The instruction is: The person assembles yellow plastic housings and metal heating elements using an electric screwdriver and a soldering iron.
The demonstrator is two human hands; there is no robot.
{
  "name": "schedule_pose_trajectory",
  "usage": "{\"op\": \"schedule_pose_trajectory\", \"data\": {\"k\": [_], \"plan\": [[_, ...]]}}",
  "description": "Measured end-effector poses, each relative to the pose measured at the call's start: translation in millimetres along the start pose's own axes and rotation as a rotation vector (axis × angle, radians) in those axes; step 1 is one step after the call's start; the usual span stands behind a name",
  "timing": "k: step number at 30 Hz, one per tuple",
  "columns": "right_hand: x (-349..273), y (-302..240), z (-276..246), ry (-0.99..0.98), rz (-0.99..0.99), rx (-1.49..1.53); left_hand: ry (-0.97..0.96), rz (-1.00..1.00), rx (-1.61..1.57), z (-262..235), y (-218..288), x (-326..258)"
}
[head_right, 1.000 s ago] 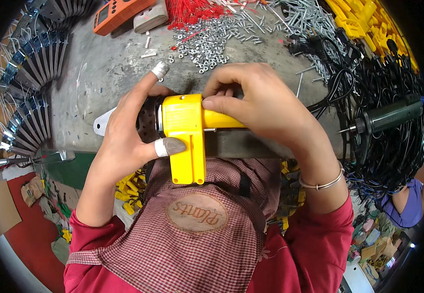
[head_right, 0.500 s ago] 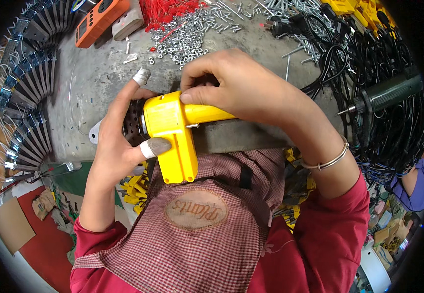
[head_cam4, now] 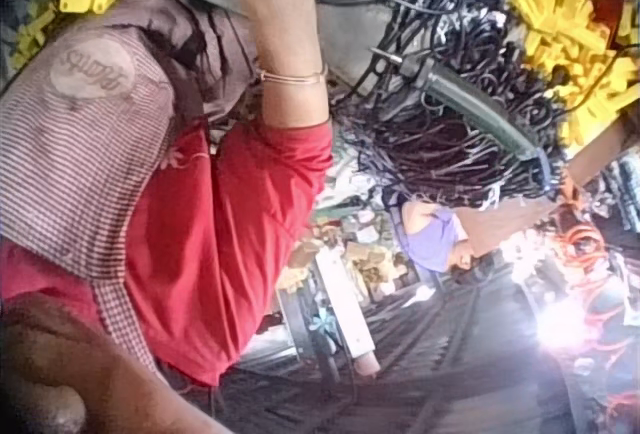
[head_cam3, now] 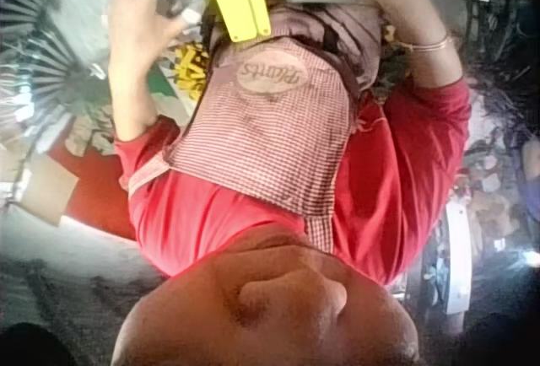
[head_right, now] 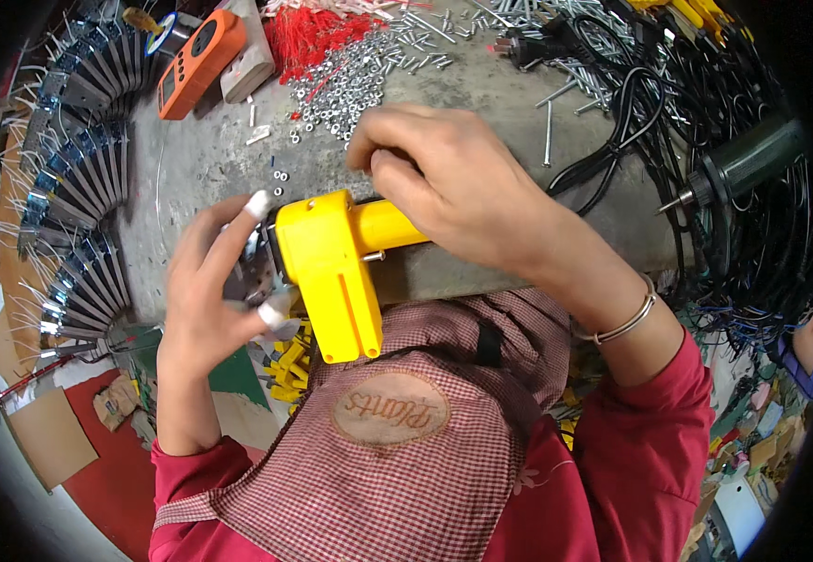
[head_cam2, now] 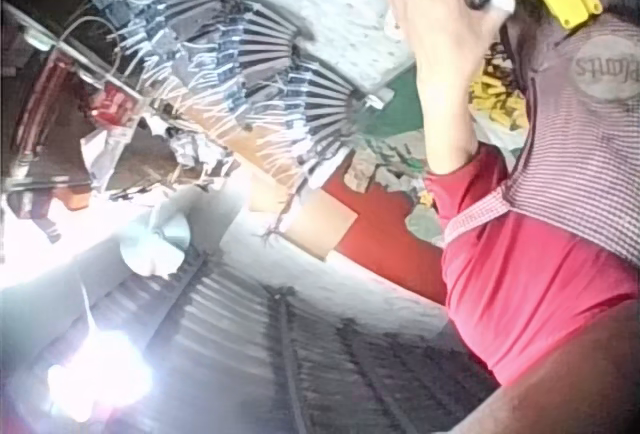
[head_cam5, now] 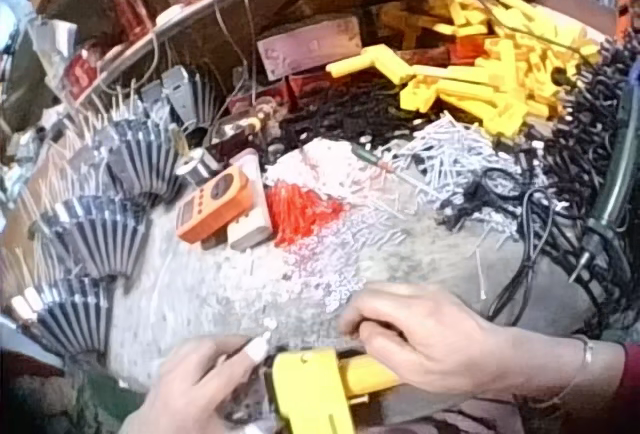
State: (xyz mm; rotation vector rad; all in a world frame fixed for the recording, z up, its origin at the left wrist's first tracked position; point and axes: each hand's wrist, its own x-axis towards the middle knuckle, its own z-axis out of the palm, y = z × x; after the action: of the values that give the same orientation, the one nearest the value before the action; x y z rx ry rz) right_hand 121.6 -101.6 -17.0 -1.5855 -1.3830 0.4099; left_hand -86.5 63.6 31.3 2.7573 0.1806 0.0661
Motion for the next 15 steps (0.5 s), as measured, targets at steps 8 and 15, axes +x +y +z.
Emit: {"op": "schedule_pose_trajectory", "data": {"k": [8, 15], "plan": [[-6.8, 9.2, 13.6, 0.155, -0.042, -0.035, 0.113, 0.075, 0.209, -8.5, 16.0, 1.9], [-6.0, 2.4, 4.8, 0.058, -0.122, 0.022, 0.121, 0.028, 0.183, -7.3, 13.3, 5.0]]}}
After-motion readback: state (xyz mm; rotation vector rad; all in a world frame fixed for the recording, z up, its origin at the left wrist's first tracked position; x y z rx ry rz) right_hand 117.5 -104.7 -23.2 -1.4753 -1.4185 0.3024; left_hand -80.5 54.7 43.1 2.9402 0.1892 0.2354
